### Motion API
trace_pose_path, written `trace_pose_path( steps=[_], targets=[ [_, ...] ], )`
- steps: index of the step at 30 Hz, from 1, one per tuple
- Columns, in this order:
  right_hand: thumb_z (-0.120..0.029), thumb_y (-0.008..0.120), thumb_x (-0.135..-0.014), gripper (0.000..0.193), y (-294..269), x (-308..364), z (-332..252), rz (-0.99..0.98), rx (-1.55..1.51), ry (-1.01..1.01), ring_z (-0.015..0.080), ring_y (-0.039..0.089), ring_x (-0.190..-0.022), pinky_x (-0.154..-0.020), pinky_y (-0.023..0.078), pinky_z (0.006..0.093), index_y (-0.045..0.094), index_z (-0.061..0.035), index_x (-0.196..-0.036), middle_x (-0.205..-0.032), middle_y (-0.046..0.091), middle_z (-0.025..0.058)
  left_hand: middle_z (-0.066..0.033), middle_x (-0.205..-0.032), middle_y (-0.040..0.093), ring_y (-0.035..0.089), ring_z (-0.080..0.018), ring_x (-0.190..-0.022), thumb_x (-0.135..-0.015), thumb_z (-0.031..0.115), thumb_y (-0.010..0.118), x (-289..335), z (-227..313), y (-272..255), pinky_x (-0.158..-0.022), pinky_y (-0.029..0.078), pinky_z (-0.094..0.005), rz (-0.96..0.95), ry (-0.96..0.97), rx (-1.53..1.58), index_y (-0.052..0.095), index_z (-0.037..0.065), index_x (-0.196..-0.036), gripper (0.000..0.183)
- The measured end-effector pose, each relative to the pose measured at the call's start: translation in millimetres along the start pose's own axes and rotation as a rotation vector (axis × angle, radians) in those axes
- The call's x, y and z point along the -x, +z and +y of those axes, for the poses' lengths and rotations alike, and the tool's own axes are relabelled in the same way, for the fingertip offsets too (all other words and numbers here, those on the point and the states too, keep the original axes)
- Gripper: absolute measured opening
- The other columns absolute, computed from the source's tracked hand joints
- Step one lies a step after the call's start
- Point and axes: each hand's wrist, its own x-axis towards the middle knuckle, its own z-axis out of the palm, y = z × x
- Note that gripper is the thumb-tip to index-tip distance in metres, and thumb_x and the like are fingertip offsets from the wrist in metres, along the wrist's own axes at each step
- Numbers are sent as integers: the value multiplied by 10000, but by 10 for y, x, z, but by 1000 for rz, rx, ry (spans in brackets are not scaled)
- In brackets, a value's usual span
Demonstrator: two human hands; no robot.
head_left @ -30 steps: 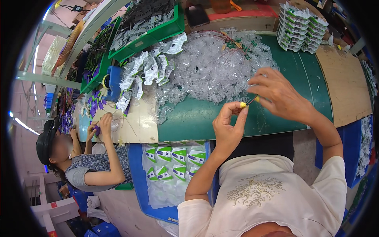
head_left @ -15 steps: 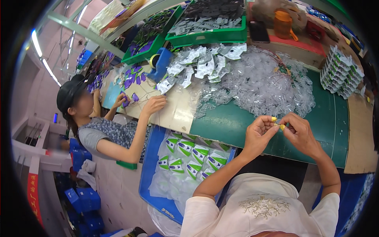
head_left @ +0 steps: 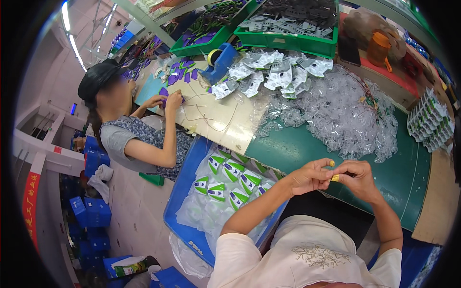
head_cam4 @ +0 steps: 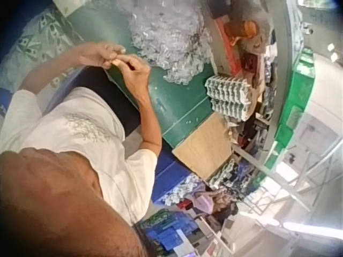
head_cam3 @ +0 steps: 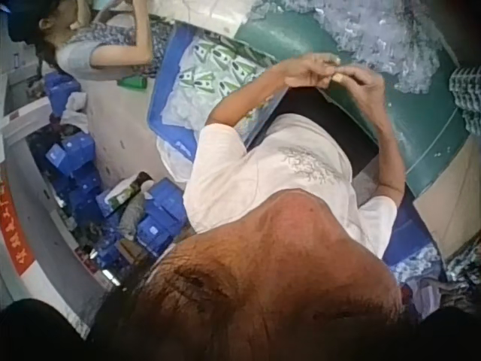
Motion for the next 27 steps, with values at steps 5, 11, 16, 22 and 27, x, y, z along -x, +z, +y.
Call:
trace_pose_path(
  steps=[5,11,16,22,27],
  targets=[
    [-4,654,-861,58,-67,-23,-59,122,64,166,38,470,-631,-551,375,207,644,-18,-916,-750,557,-25,-66,-975,656,642,-148,-856,-887,110,726,147,700,-221,-781,534,-278,120,161,-472,459,96,-1357,541],
    [-64,698,-855,54,-357,227,95,257,42,346,-11,428,-589,-506,342,189,646,-48,-853,-707,530,-74,-220,-1310,530,455,-397,-1257,-714,32,684,619,1987,-2087,-1084,341,-474,1135,971,-1942,485,7,-1346,663],
    [-100,713,-838,91,-282,293,-52,206,116,338,23,441,-550,-490,358,224,671,-24,-864,-686,583,-20,-161,-1264,556,454,-339,-1262,-702,24,694,674,2334,-2508,-1054,353,-473,1332,554,-2072,590,49,-1226,535],
    [-94,707,-824,94,-238,405,-43,228,168,305,29,453,-541,-486,366,235,674,-14,-861,-695,602,-21,-187,-1051,614,554,-373,-1097,-809,44,677,820,2167,-2166,-996,383,-467,1200,937,-2184,592,7,-1042,251],
    [-122,701,-849,92,-295,412,172,206,169,346,21,443,-560,-490,356,227,661,-40,-859,-672,552,-38,-182,-1002,605,584,-380,-988,-764,-5,693,955,1333,-1204,-872,458,-465,981,1036,-2095,563,5,-1005,274]
  ],
)
